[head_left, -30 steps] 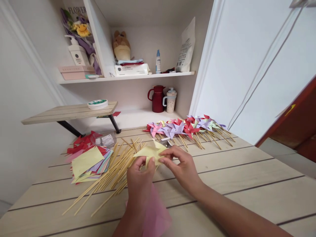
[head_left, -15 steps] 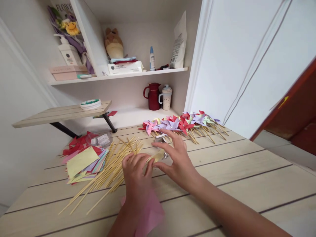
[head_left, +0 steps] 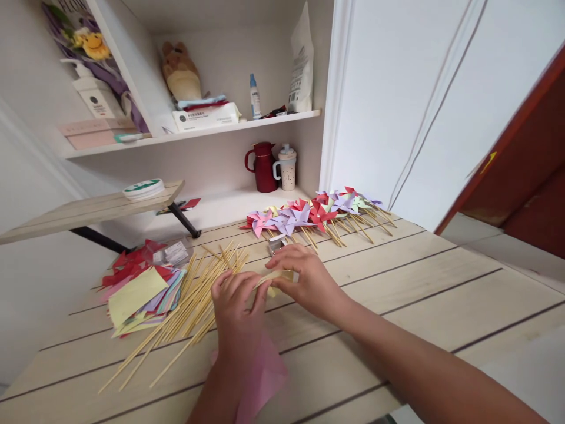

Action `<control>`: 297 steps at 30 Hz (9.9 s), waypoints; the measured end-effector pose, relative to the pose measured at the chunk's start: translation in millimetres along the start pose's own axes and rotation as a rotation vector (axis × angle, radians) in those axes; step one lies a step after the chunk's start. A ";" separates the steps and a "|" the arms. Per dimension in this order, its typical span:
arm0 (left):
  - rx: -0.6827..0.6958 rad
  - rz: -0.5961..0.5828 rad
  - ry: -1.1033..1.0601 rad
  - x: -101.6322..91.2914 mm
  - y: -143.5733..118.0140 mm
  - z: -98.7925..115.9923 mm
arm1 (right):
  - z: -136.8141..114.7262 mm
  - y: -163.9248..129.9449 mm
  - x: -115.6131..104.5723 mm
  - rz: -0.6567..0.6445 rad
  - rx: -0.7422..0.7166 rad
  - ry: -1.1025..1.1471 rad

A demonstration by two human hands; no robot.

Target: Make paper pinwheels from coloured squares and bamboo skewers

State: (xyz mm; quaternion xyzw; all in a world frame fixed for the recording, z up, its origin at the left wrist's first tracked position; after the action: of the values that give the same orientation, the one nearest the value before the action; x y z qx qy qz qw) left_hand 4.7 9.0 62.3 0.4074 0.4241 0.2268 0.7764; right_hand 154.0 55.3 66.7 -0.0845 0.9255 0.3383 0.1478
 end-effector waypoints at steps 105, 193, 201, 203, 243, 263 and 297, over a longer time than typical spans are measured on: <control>-1.144 -0.124 -1.051 23.2 -20.0 -31.5 | 6.9 -19.8 28.1 0.049 0.390 0.502; -0.855 -0.192 -0.845 19.1 -7.7 -18.2 | 19.3 -2.7 -1.1 0.128 0.424 0.588; -0.952 -0.234 -0.824 23.1 -13.7 -22.0 | 14.8 -7.1 7.7 0.052 0.396 0.560; -0.957 -0.215 -0.829 20.8 -11.4 -21.1 | 14.7 -7.8 7.3 0.050 0.399 0.554; -1.063 -0.299 -0.893 12.3 -12.7 -13.4 | 16.0 -15.4 18.8 -0.001 0.554 0.723; -1.202 -0.214 -1.173 13.2 -15.7 -37.2 | -22.5 -13.2 9.2 0.038 -0.263 -0.118; -1.168 -0.145 -1.117 7.3 -14.0 -16.5 | -21.2 -13.9 8.2 0.014 -0.239 0.019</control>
State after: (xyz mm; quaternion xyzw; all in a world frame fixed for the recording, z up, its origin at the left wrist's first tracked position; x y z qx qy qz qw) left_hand -5.2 13.4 42.3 -0.0391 -0.1876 0.1238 0.9736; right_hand 145.2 30.5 71.0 -0.0985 0.8806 0.4462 0.1255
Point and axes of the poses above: each hand's wrist, its own y-axis towards the middle knuckle, its own x-axis out of the palm, z = x × y, the point moved 5 cm from there along y, towards the middle knuckle, and after that the axes turned 10 degrees about y, right-handed, at the moved point
